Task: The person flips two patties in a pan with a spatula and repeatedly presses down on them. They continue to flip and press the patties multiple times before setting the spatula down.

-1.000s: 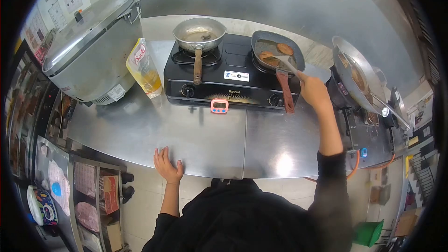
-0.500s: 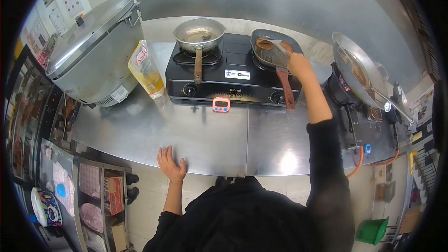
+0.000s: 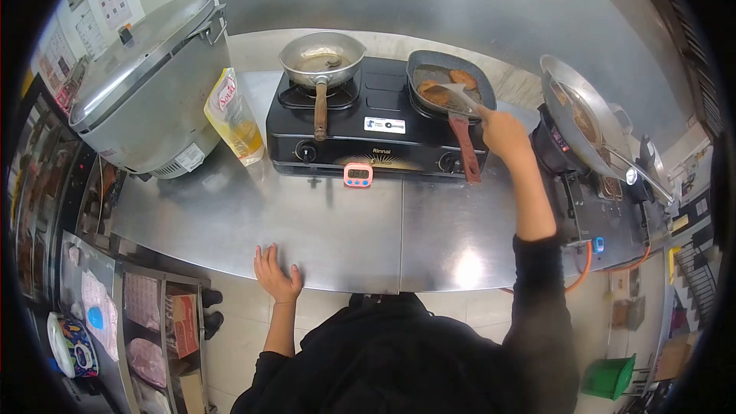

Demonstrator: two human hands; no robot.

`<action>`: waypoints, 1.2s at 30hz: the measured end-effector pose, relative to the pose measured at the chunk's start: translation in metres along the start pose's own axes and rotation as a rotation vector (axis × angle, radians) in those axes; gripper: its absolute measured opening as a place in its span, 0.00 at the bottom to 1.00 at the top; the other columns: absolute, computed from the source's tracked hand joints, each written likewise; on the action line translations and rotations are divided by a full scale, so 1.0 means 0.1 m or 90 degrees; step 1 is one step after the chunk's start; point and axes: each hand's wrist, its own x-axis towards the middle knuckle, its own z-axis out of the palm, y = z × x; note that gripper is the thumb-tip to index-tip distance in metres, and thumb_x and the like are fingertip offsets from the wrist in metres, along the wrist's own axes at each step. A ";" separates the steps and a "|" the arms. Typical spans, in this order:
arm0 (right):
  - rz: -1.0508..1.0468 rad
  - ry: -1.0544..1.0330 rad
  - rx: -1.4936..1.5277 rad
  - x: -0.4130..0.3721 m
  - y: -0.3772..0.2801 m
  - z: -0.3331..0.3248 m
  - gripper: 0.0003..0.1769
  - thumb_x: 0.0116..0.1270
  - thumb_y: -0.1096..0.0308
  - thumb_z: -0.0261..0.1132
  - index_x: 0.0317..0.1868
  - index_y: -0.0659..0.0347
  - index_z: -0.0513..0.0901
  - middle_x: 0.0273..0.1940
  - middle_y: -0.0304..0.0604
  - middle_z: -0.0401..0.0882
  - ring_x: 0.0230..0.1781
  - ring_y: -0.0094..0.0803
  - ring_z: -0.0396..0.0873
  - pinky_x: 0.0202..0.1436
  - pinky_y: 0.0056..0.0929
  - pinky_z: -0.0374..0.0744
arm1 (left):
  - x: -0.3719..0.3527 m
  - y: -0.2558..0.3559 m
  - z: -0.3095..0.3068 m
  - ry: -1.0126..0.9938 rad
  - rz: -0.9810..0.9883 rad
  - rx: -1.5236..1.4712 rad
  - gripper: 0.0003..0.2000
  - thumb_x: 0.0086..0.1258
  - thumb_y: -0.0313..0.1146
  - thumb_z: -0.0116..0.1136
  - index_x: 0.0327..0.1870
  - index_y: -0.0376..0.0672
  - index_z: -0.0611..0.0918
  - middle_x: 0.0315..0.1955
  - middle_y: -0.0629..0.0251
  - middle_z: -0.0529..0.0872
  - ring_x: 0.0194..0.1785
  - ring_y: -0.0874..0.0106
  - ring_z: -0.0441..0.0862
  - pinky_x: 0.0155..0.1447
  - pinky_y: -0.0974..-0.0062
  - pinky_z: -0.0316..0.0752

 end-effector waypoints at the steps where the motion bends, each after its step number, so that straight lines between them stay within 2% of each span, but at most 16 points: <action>1: 0.000 0.001 -0.014 0.10 -0.01 0.05 0.16 0.59 0.72 0.54 0.49 0.56 0.78 0.35 0.56 0.81 0.40 0.53 0.80 0.44 0.48 0.77 | 0.00 0.00 0.00 -0.002 0.000 0.000 0.27 0.58 0.43 0.47 0.57 0.35 0.72 0.50 0.51 0.75 0.63 0.46 0.64 0.64 0.52 0.57; 6: 0.022 0.032 -0.025 0.69 0.01 0.41 0.15 0.59 0.71 0.54 0.47 0.58 0.78 0.37 0.56 0.81 0.41 0.52 0.81 0.45 0.46 0.78 | -0.04 -0.03 0.03 -0.002 -0.004 0.000 0.27 0.57 0.43 0.47 0.57 0.35 0.72 0.50 0.51 0.76 0.63 0.47 0.64 0.65 0.51 0.56; 10: 0.023 0.011 -0.014 0.81 0.01 0.45 0.16 0.58 0.72 0.54 0.47 0.59 0.78 0.38 0.56 0.81 0.42 0.51 0.80 0.46 0.45 0.78 | -0.05 -0.06 0.04 -0.006 -0.014 0.003 0.28 0.57 0.45 0.48 0.57 0.35 0.72 0.49 0.51 0.76 0.64 0.48 0.63 0.65 0.50 0.55; 16: -0.051 -0.015 0.028 0.33 0.05 0.14 0.21 0.59 0.71 0.55 0.54 0.57 0.77 0.40 0.60 0.79 0.43 0.55 0.78 0.47 0.47 0.74 | -0.06 -0.05 0.05 -0.006 -0.024 0.001 0.28 0.58 0.46 0.46 0.57 0.36 0.71 0.49 0.53 0.77 0.65 0.48 0.63 0.66 0.50 0.53; 19: -0.062 -0.012 0.034 0.08 0.18 0.05 0.18 0.58 0.71 0.54 0.50 0.55 0.78 0.36 0.57 0.81 0.40 0.54 0.79 0.45 0.48 0.76 | -0.05 -0.04 0.03 -0.005 -0.019 0.008 0.28 0.59 0.44 0.46 0.57 0.35 0.71 0.48 0.55 0.79 0.65 0.49 0.63 0.67 0.51 0.52; 21: -0.061 0.003 0.058 0.07 0.21 0.07 0.17 0.59 0.71 0.55 0.50 0.55 0.78 0.36 0.58 0.80 0.40 0.54 0.79 0.45 0.49 0.76 | -0.03 -0.02 0.04 -0.001 -0.017 0.013 0.27 0.59 0.44 0.46 0.58 0.34 0.71 0.48 0.56 0.79 0.65 0.50 0.63 0.67 0.52 0.52; 28: -0.015 0.045 0.055 0.34 0.30 0.21 0.17 0.58 0.70 0.55 0.48 0.58 0.78 0.37 0.59 0.80 0.42 0.54 0.79 0.45 0.48 0.76 | -0.06 -0.05 0.05 -0.011 -0.013 0.004 0.28 0.58 0.44 0.46 0.57 0.35 0.71 0.49 0.55 0.78 0.65 0.49 0.63 0.66 0.51 0.52; 31: 0.035 0.119 0.031 0.69 0.66 0.37 0.16 0.57 0.71 0.55 0.47 0.59 0.79 0.38 0.59 0.80 0.43 0.54 0.79 0.46 0.48 0.76 | -0.04 -0.03 0.03 -0.020 -0.025 0.000 0.28 0.58 0.44 0.46 0.57 0.36 0.71 0.50 0.54 0.77 0.65 0.48 0.63 0.66 0.50 0.52; 36: 0.085 0.073 0.007 0.90 0.88 0.65 0.17 0.56 0.72 0.54 0.46 0.59 0.79 0.39 0.59 0.80 0.44 0.54 0.78 0.47 0.48 0.76 | -0.04 -0.03 0.02 -0.023 -0.029 0.002 0.28 0.58 0.44 0.46 0.57 0.36 0.71 0.50 0.54 0.77 0.65 0.48 0.62 0.66 0.50 0.52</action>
